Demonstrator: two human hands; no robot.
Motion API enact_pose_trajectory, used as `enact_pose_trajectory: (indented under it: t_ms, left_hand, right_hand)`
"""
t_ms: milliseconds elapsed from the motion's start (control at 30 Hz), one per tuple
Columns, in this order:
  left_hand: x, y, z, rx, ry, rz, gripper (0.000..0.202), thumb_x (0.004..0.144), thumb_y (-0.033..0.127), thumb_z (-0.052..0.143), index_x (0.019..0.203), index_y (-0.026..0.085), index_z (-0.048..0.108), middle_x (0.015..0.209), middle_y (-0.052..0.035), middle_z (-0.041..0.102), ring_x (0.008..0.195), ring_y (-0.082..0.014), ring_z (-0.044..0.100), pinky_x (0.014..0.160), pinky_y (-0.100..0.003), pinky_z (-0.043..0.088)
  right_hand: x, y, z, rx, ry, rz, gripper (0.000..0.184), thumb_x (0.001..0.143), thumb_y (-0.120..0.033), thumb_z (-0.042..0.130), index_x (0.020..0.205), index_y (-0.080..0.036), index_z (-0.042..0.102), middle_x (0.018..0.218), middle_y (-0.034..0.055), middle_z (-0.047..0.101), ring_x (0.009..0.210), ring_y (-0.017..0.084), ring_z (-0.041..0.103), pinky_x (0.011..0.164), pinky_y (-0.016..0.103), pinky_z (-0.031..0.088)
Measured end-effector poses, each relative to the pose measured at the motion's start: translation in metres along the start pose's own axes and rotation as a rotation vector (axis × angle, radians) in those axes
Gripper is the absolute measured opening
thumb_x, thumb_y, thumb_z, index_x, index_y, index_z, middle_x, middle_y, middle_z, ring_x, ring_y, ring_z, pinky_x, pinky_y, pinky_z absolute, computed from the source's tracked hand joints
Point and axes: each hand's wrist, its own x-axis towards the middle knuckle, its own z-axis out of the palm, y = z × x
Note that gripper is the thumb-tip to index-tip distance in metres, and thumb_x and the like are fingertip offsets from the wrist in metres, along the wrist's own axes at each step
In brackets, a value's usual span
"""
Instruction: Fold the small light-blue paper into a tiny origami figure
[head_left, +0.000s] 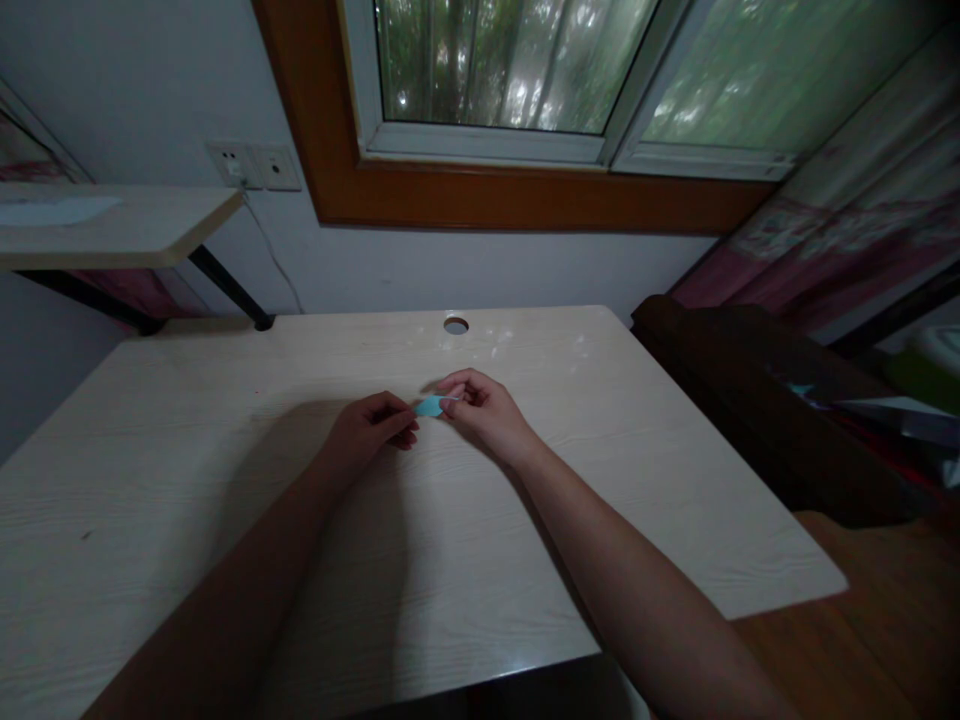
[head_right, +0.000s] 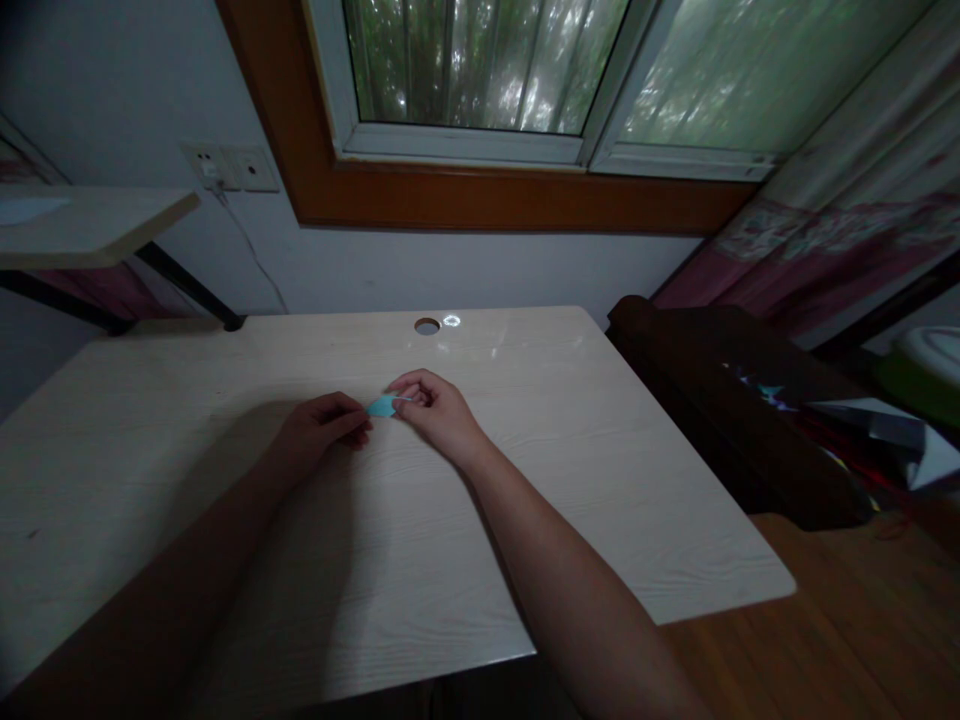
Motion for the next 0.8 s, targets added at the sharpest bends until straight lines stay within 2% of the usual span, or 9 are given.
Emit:
enact_pose_trajectory:
  t_ms: [233,433,800]
  left_hand:
    - [-0.0007,0.0007,-0.0008,-0.025,-0.022,-0.013,0.025,0.077,0.039,0.072,0.078,0.016,0.063,0.073,-0.0031,0.069,0.062,-0.014,0.065,0.061,-0.027,0.057]
    - [-0.0008,0.0024,0.0002,0.009,-0.059,-0.009,0.026,0.078,0.041,0.07,0.078,0.016,0.064,0.072,-0.0029,0.069,0.061,-0.0141,0.065,0.06,-0.026,0.055]
    - [-0.0005,-0.0015,-0.001,-0.004,-0.057,-0.007,0.024,0.08,0.039,0.07,0.076,0.016,0.065,0.07,-0.0024,0.069,0.059,-0.0129,0.063,0.058,-0.025,0.052]
  right_hand:
    - [0.0006,0.0033,-0.0002,0.004,-0.009,-0.008,0.023,0.075,-0.025,0.072,0.097,-0.022,0.068,0.075,-0.001,0.062,0.064,0.012,0.052,0.062,0.026,0.042]
    - [-0.0002,0.0037,0.0,0.015,-0.045,0.004,0.026,0.074,-0.029,0.074,0.098,-0.022,0.068,0.075,-0.0015,0.062,0.063,0.012,0.051,0.062,0.026,0.042]
    - [0.0007,0.0032,-0.0011,0.006,-0.063,-0.018,0.024,0.076,-0.028,0.073,0.099,-0.022,0.068,0.075,-0.0012,0.062,0.064,0.012,0.053,0.063,0.027,0.043]
